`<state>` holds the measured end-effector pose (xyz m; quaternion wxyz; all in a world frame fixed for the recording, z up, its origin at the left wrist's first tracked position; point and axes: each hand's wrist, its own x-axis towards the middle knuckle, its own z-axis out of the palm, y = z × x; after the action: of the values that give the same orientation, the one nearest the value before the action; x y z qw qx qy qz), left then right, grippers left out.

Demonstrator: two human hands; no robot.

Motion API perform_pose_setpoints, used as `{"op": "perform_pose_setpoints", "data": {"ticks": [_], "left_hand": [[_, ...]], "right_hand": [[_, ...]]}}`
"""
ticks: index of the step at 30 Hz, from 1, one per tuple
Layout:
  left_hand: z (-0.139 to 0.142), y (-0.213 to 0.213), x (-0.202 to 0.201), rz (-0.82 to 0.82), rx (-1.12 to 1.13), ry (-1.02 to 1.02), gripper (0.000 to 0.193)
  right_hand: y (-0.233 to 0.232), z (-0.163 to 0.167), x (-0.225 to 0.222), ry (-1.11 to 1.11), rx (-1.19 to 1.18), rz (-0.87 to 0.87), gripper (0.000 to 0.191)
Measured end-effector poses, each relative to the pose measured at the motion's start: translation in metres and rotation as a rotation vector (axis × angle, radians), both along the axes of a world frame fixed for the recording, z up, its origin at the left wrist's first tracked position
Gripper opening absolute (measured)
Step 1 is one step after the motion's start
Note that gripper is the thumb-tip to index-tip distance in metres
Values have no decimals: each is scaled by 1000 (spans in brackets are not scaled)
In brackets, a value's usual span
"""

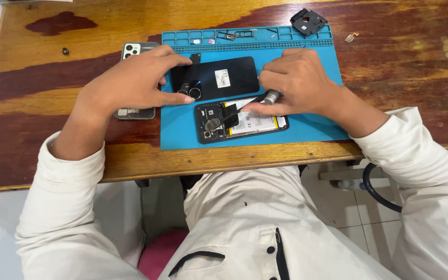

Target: The person disassembles a smartphone, removes the back cover and internal components, then cleans the camera module and phone body using a pen-like tool and a brush. The person then reassembles the phone by placing the back cover and internal components back into place.

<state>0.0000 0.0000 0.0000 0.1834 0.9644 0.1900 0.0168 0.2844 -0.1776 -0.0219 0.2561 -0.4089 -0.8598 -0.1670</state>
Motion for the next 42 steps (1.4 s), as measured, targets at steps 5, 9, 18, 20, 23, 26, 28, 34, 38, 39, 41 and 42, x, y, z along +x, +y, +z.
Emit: {"op": "perform_pose_setpoints", "data": {"ticks": [5, 9, 18, 20, 23, 26, 28, 34, 38, 39, 41, 42], "left_hand": [[-1, 1, -1, -38, 9, -37, 81], [-3, 2, 0, -44, 14, -39, 81], [4, 1, 1, -86, 55, -145, 75], [6, 0, 2, -95, 138, -132, 73], [6, -3, 3, -133, 285, -149, 71], [6, -4, 1, -165, 362, -169, 70], [5, -5, 2, -165, 356, -173, 69], [-3, -11, 7, -74, 253, -185, 67], [-8, -14, 12, -108, 301, -205, 76], [-9, -15, 13, -132, 311, -222, 79], [-11, -17, 14, -144, 281, -233, 80], [-11, -18, 14, -149, 270, -240, 81]], "right_hand": [[-3, 6, -10, -65, 24, 10, 65], [-3, 4, -8, -78, 52, 34, 63], [12, -18, 63, 341, -87, -213, 51], [13, -21, 81, 385, -59, -202, 50], [14, -23, 87, 449, -71, -219, 50], [11, -15, 75, 414, -170, -227, 51], [5, -7, 57, 342, -278, -193, 54], [-1, 8, 15, 194, -770, -316, 63], [0, 15, 28, 193, -893, -443, 67], [-1, 14, 31, 194, -906, -475, 67], [-1, 11, 35, 181, -941, -468, 67], [-1, 10, 37, 173, -956, -464, 68]]}}
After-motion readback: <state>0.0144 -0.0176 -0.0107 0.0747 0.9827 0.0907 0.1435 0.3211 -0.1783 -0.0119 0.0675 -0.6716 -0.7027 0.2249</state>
